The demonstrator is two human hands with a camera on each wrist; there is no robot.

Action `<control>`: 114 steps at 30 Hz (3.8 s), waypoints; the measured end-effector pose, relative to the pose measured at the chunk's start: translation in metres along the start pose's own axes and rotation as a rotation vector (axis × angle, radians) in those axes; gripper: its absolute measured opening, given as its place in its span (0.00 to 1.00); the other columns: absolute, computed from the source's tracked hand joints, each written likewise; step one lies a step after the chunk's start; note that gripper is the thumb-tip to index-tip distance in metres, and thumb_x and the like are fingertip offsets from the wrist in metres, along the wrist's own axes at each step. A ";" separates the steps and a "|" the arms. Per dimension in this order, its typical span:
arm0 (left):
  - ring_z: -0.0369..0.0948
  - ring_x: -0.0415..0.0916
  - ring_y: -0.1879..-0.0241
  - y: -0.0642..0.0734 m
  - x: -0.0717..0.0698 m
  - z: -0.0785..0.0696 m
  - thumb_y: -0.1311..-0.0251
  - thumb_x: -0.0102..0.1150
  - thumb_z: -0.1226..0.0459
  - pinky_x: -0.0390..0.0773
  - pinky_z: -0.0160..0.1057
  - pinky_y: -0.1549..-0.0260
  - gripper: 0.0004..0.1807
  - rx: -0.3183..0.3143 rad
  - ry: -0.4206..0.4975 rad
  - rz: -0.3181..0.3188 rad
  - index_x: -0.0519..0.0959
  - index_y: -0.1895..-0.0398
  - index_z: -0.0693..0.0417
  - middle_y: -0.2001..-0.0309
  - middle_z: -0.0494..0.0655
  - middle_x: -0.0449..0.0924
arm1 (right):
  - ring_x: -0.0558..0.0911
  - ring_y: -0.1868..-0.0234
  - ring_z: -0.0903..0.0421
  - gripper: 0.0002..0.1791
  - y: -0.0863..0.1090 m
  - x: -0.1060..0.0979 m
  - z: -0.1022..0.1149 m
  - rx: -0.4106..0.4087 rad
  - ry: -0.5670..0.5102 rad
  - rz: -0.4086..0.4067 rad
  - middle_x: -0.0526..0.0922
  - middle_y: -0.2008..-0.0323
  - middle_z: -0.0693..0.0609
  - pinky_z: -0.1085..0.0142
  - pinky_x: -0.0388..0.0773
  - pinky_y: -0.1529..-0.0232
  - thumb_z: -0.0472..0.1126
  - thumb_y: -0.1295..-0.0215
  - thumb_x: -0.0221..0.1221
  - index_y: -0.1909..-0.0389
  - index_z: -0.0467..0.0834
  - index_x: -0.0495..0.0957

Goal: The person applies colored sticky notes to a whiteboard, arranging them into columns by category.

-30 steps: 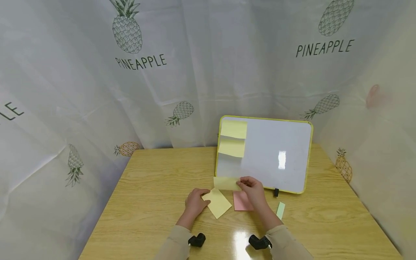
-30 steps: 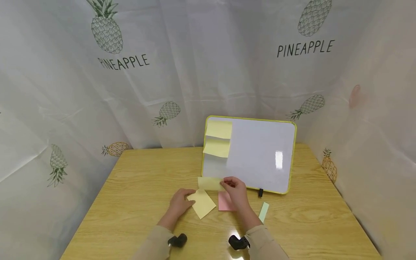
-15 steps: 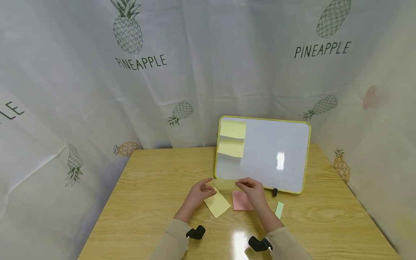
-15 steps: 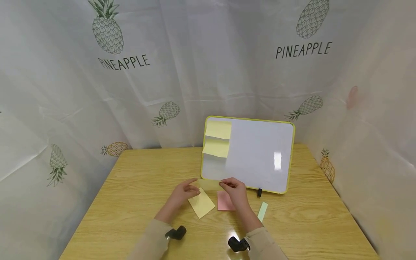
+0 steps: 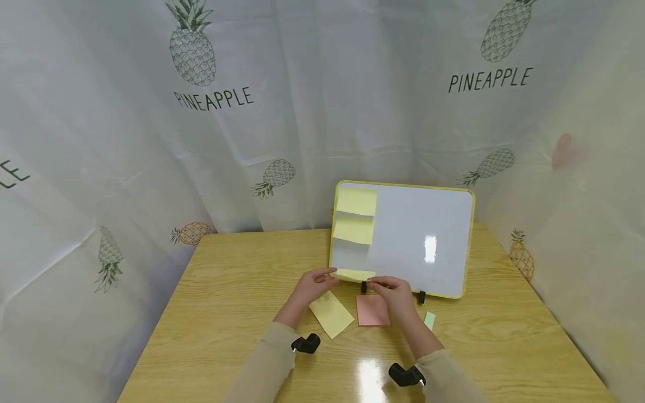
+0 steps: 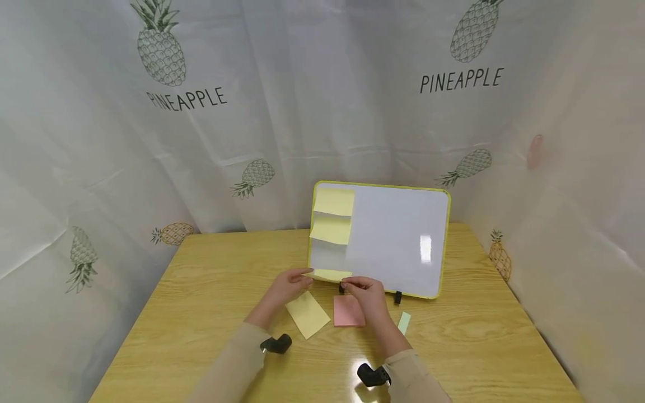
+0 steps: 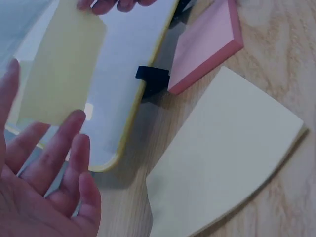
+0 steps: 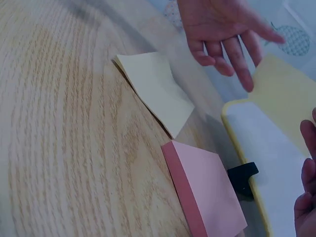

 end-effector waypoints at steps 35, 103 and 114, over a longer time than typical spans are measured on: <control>0.44 0.75 0.54 -0.042 -0.018 -0.018 0.41 0.61 0.77 0.78 0.39 0.56 0.24 0.022 0.056 -0.208 0.77 0.40 0.60 0.57 0.52 0.79 | 0.79 0.62 0.57 0.20 -0.049 0.007 0.007 -0.070 0.101 -0.030 0.81 0.55 0.40 0.72 0.78 0.64 0.29 0.41 0.66 0.46 0.36 0.80; 0.38 0.77 0.73 -0.052 -0.005 -0.034 0.44 0.67 0.72 0.79 0.37 0.71 0.33 0.036 -0.217 -0.180 0.70 0.34 0.54 0.68 0.46 0.80 | 0.78 0.59 0.51 0.16 -0.037 -0.007 0.004 -0.180 0.276 -0.069 0.80 0.58 0.46 0.65 0.78 0.61 0.31 0.39 0.65 0.49 0.40 0.81; 0.41 0.77 0.66 -0.058 0.005 -0.038 0.44 0.69 0.68 0.75 0.36 0.70 0.32 0.064 -0.303 -0.158 0.72 0.35 0.52 0.67 0.43 0.80 | 0.77 0.62 0.53 0.14 -0.022 -0.018 0.007 -0.220 0.394 -0.012 0.80 0.62 0.48 0.66 0.76 0.61 0.30 0.41 0.66 0.53 0.40 0.83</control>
Point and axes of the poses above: each hand's wrist, its own y-axis away from the middle knuckle, its own x-axis out of the palm, z = x × y, the point moved 9 cm from there along -y, towards the middle knuckle
